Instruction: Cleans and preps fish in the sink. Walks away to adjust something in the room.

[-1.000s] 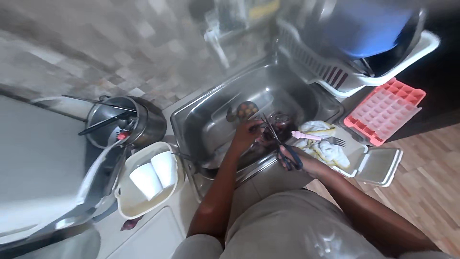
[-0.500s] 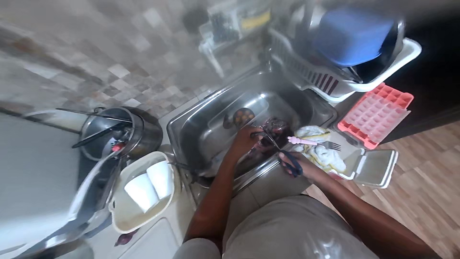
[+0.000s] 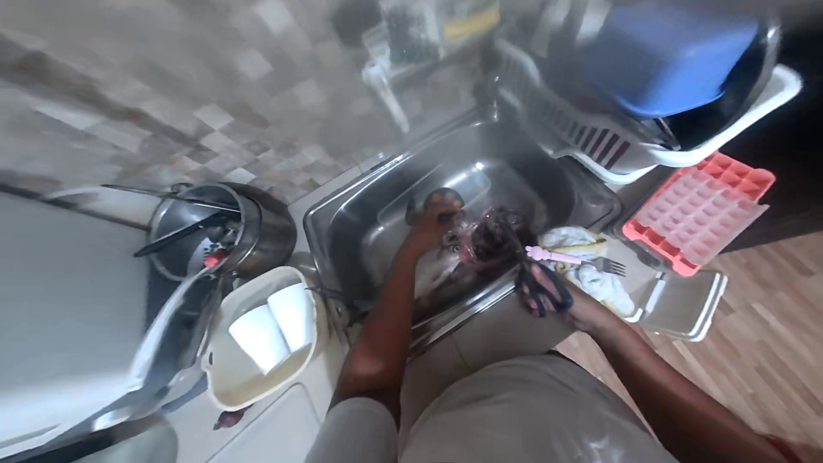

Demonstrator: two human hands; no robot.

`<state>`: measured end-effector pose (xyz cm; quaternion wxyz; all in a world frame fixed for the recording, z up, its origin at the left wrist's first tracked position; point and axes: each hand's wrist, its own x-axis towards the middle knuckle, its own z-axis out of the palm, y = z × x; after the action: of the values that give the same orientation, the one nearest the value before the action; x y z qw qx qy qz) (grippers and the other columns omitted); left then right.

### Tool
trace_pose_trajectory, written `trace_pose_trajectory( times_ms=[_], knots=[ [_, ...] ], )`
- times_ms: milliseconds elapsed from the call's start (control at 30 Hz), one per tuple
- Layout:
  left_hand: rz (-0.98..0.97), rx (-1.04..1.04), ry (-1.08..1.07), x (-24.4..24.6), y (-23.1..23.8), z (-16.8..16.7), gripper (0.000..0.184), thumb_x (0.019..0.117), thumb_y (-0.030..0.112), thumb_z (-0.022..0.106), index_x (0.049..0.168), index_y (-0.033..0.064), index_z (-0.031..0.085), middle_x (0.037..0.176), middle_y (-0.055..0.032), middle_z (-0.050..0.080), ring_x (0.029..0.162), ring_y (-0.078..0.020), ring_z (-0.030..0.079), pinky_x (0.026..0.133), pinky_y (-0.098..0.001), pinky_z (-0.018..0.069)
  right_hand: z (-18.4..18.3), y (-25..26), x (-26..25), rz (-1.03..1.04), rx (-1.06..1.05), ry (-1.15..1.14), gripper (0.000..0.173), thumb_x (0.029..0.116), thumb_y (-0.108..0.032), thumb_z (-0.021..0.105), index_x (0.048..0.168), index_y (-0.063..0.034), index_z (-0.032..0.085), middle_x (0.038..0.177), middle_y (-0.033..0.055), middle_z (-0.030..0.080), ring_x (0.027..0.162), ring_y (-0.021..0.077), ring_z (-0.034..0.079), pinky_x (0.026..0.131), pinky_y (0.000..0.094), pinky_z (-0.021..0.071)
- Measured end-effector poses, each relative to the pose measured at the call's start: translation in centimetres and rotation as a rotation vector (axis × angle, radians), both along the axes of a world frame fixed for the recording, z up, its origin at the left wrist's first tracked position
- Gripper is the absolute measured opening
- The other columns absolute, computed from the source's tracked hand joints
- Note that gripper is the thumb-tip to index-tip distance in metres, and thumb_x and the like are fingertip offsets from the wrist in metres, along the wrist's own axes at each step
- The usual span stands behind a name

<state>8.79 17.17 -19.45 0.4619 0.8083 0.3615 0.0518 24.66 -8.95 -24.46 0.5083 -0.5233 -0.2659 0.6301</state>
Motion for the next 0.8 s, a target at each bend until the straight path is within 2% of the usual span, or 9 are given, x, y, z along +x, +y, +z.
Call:
trace_pose_trajectory(
  times_ms=[67, 167, 300, 400, 500, 567, 600, 700, 800],
  knots=[
    [0.134, 0.02, 0.003, 0.2, 2.0, 0.3, 0.033, 0.103, 0.012, 0.061, 0.133, -0.003, 0.061, 0.123, -0.0227, 0.065, 0.109, -0.0296, 0.064, 0.099, -0.0472, 0.0505, -0.7, -0.3, 0.7, 0.002, 0.063, 0.093, 0.066, 0.0901, -0.077, 0.052, 0.104, -0.0131, 0.056, 0.076, -0.0037, 0.06, 0.062, 0.01, 0.061, 0.06, 0.0255, 0.0555],
    [0.229, 0.075, 0.019, 0.4, 5.1, -0.7, 0.037, 0.1019, 0.007, 0.06, 0.136, -0.0051, 0.058, 0.129, -0.0266, 0.063, 0.116, -0.0345, 0.063, 0.102, -0.0487, 0.0491, -1.0, -0.4, 1.2, -0.051, 0.088, 0.235, 0.073, 0.079, -0.084, 0.06, 0.102, -0.0153, 0.057, 0.074, -0.0037, 0.06, 0.059, 0.0096, 0.06, 0.057, 0.0248, 0.0546],
    [0.167, 0.238, 0.181, 1.3, 7.7, -2.4, 0.04, 0.1023, 0.01, 0.059, 0.139, -0.0046, 0.057, 0.136, -0.0302, 0.059, 0.128, -0.0426, 0.057, 0.11, -0.0555, 0.0421, -1.5, 0.0, 1.5, -0.057, 0.114, 0.304, 0.07, 0.0805, -0.083, 0.06, 0.102, -0.0163, 0.059, 0.077, -0.0034, 0.062, 0.062, 0.0096, 0.062, 0.058, 0.0246, 0.055],
    [0.136, 0.371, 0.237, 3.1, 6.2, -3.1, 0.047, 0.1011, 0.019, 0.063, 0.141, -0.0046, 0.056, 0.142, -0.0301, 0.054, 0.133, -0.0447, 0.052, 0.113, -0.0581, 0.039, -1.8, -0.1, 1.5, -0.049, 0.127, 0.303, 0.07, 0.0794, -0.084, 0.06, 0.102, -0.0179, 0.059, 0.077, -0.0044, 0.061, 0.063, 0.0091, 0.061, 0.059, 0.0249, 0.0547],
    [-0.141, 0.363, 0.207, 4.8, 2.7, -4.7, 0.031, 0.1028, 0.016, 0.059, 0.127, -0.0025, 0.066, 0.129, -0.027, 0.064, 0.123, -0.0428, 0.06, 0.108, -0.0587, 0.0433, -1.9, -0.1, 1.6, -0.041, 0.115, 0.315, 0.068, 0.0799, -0.085, 0.058, 0.099, -0.019, 0.061, 0.076, -0.0054, 0.061, 0.063, 0.0078, 0.06, 0.059, 0.0239, 0.0538],
    [-0.327, 0.24, 0.306, 5.8, 0.0, -6.3, 0.022, 0.0997, 0.01, 0.062, 0.117, -0.0016, 0.071, 0.117, -0.0253, 0.068, 0.112, -0.0419, 0.065, 0.1, -0.0597, 0.049, -2.1, 0.1, 1.7, -0.024, 0.123, 0.338, 0.067, 0.0802, -0.084, 0.059, 0.099, -0.0194, 0.061, 0.077, -0.005, 0.061, 0.064, 0.0079, 0.06, 0.06, 0.0244, 0.0537],
    [-0.367, 0.202, 0.403, 6.2, -1.1, -7.2, 0.021, 0.0973, 0.008, 0.064, 0.114, -0.0021, 0.071, 0.116, -0.0255, 0.068, 0.111, -0.0425, 0.065, 0.098, -0.0605, 0.0504, -2.2, 0.2, 1.7, -0.022, 0.119, 0.34, 0.067, 0.0801, -0.084, 0.059, 0.098, -0.0196, 0.061, 0.077, -0.0052, 0.061, 0.064, 0.008, 0.06, 0.06, 0.0246, 0.0535],
    [-0.303, 0.16, 0.586, 6.9, -3.4, -8.1, 0.032, 0.0973, 0.005, 0.062, 0.127, -0.0078, 0.062, 0.128, -0.0296, 0.062, 0.12, -0.0465, 0.06, 0.1, -0.0622, 0.048, -2.1, 0.0, 1.7, -0.034, 0.105, 0.325, 0.068, 0.0798, -0.084, 0.058, 0.099, -0.0191, 0.061, 0.077, -0.0051, 0.061, 0.063, 0.0081, 0.061, 0.06, 0.0244, 0.0541],
    [-0.376, 0.265, 0.641, 7.4, -3.5, -10.1, 0.03, 0.0974, 0.002, 0.059, 0.125, -0.0055, 0.065, 0.136, -0.0255, 0.059, 0.126, -0.0441, 0.057, 0.102, -0.0598, 0.0485, -2.2, 0.1, 1.6, -0.047, 0.111, 0.346, 0.067, 0.0799, -0.083, 0.059, 0.098, -0.019, 0.062, 0.076, -0.0051, 0.061, 0.062, 0.0079, 0.06, 0.058, 0.0243, 0.0533]
  ],
)
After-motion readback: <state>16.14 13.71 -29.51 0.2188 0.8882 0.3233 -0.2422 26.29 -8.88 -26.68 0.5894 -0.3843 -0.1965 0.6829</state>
